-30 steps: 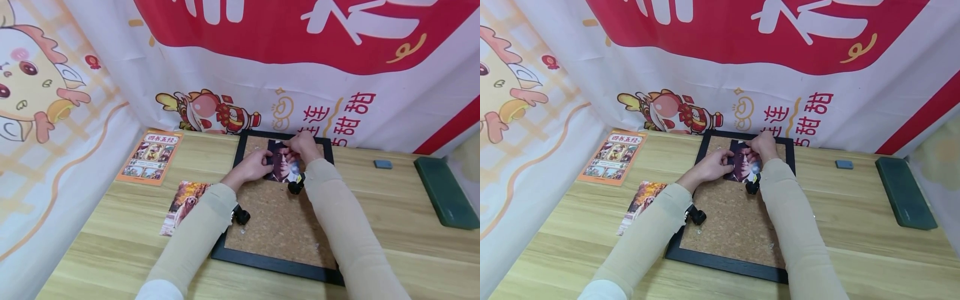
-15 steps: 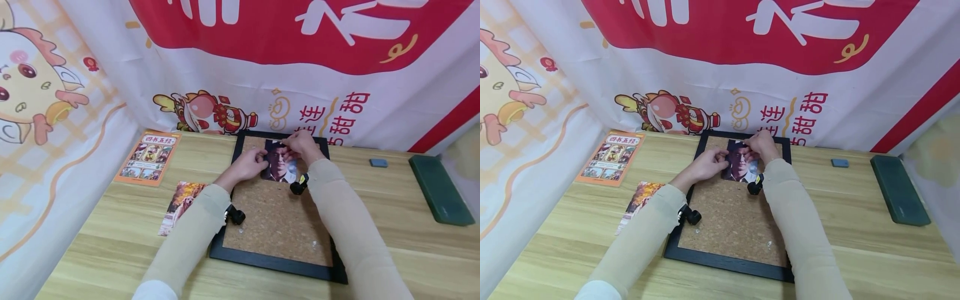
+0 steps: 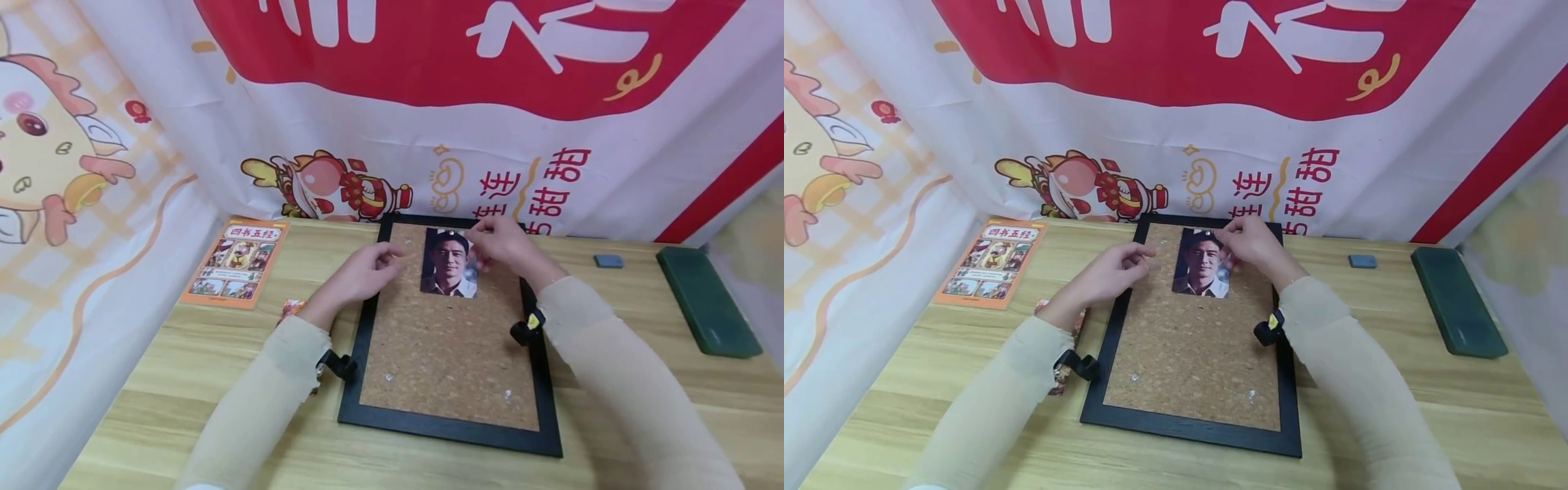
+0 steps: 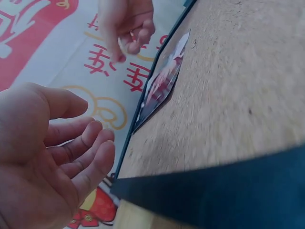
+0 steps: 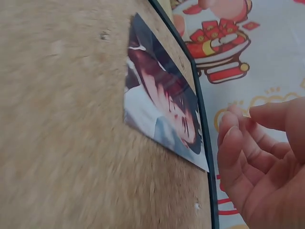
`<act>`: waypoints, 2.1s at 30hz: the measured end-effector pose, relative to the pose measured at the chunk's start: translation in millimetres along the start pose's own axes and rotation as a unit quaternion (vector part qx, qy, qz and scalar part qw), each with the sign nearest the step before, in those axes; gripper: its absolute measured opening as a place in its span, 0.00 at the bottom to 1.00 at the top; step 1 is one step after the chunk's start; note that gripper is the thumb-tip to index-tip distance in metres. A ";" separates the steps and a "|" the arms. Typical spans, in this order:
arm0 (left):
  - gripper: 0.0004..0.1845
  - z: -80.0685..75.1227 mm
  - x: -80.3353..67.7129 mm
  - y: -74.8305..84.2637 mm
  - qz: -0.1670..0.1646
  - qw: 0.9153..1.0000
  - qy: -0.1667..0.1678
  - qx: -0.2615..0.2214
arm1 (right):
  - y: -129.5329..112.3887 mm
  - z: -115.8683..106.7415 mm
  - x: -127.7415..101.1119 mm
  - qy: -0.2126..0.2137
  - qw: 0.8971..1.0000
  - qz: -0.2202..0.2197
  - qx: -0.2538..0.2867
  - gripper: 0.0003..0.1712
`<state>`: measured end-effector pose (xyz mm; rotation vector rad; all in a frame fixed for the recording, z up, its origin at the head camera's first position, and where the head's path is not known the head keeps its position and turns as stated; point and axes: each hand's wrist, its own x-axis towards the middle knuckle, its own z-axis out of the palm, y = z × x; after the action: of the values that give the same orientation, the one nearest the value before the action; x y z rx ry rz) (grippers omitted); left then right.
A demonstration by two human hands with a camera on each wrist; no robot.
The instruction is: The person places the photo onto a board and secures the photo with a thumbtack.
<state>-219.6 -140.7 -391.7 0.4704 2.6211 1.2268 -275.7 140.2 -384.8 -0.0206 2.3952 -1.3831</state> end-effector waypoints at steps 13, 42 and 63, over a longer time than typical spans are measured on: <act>0.18 -35.3 -61.5 -21.8 -0.039 0.998 0.014 0.038 | 38.3 -32.7 -74.1 -0.004 0.997 -0.066 -0.035 0.21; 0.49 -45.3 -155.2 -67.5 -0.154 0.947 0.049 0.277 | 144.0 -64.8 -163.9 -0.010 0.992 0.024 -0.124 0.21; 0.39 -51.9 -162.3 -87.8 -0.118 0.981 0.059 0.143 | 146.4 -50.4 -156.3 0.016 0.989 0.053 -0.140 0.16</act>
<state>-102.9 -290.5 -418.1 0.1262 2.8680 0.8338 -121.7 288.6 -436.5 0.0558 2.5589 -0.9993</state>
